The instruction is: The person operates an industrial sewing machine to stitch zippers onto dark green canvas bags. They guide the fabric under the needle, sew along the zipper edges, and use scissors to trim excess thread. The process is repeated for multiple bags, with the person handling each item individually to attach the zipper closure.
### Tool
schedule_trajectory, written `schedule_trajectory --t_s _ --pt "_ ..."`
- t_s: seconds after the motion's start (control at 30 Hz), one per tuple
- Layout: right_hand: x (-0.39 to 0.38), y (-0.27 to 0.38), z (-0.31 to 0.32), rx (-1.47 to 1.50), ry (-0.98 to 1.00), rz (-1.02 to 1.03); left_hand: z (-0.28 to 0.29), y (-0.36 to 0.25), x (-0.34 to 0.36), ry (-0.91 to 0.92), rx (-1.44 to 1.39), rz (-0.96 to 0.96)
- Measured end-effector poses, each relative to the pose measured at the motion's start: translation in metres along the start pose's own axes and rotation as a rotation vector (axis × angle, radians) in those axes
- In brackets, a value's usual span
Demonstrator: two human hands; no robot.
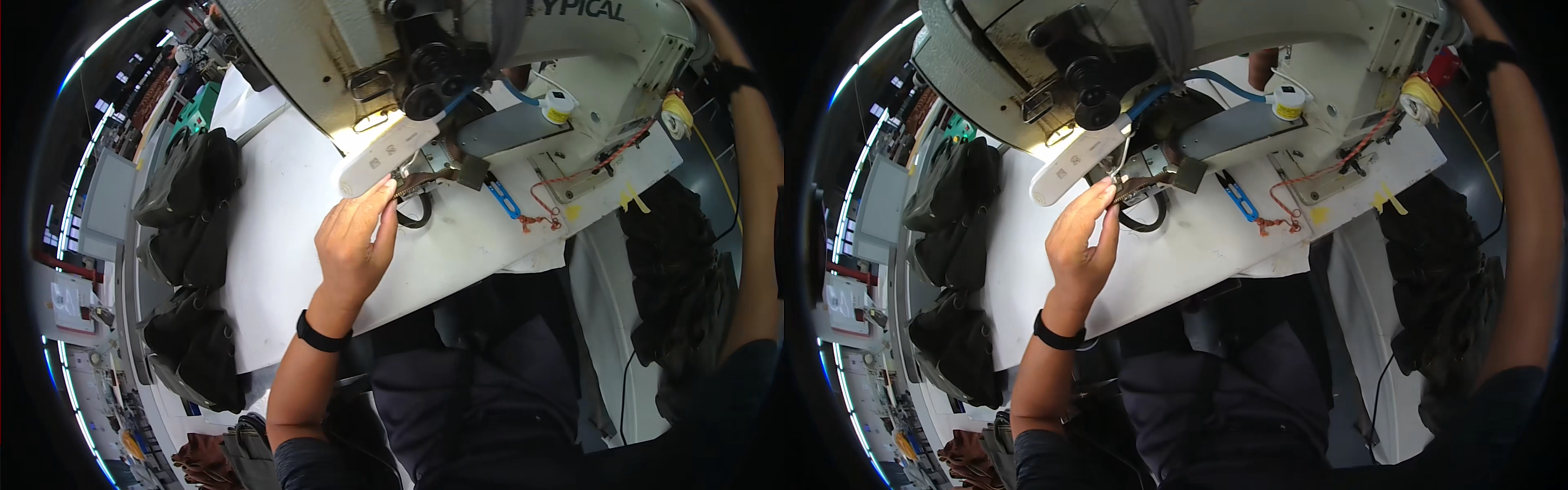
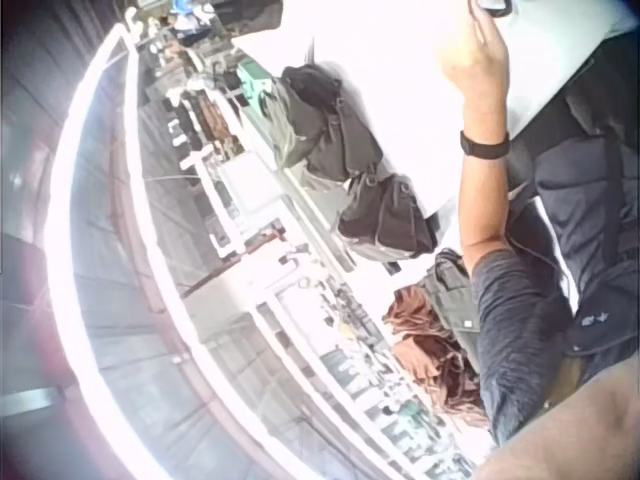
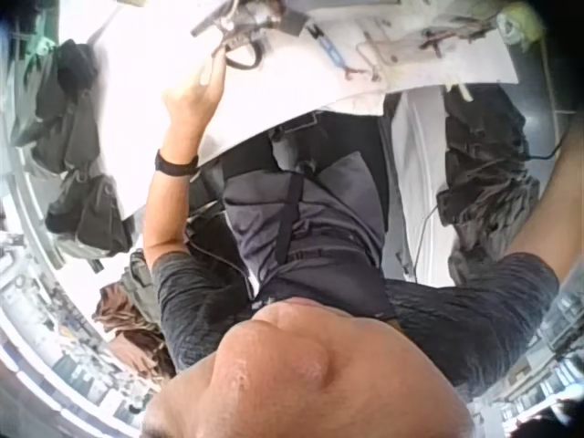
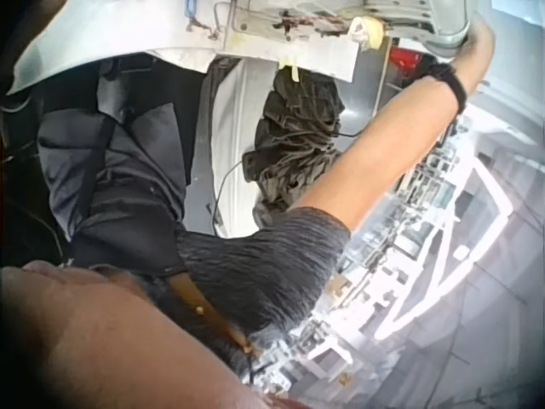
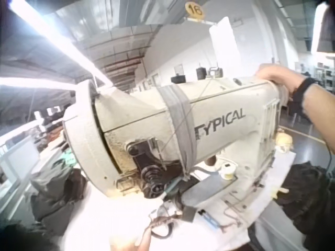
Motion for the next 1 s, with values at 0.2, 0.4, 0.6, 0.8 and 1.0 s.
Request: schedule_trajectory --t_s 0.2,0.4,0.6,0.8,1.0 --pt "0.0 -0.136 0.047 0.228 -0.487 0.059 0.004 0.022 0.004 0.273 0.198 -0.166" --pt "-0.095 -0.195 -0.049 0.123 -0.759 0.064 -0.019 0.067 0.022 0.394 0.41 -0.349" --pt "-0.035 -0.132 0.015 0.166 -0.69 0.078 -0.048 0.095 0.033 0.304 0.232 -0.316" --pt "-0.087 -0.117 -0.052 0.479 -0.989 -0.097 -0.046 0.094 0.034 0.239 0.261 -0.363" --pt "-0.079 -0.126 -0.04 0.329 -0.847 -0.053 -0.05 0.122 0.032 0.147 0.344 -0.335"
Point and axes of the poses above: each hand's wrist, its own x-axis towards the middle knuckle, its own z-axis out of the back of the hand, y = z × x, the point moved 6 cm from there along x, towards the middle knuckle, and after that the axes turned 4 degrees about z, right-handed, at the moved point
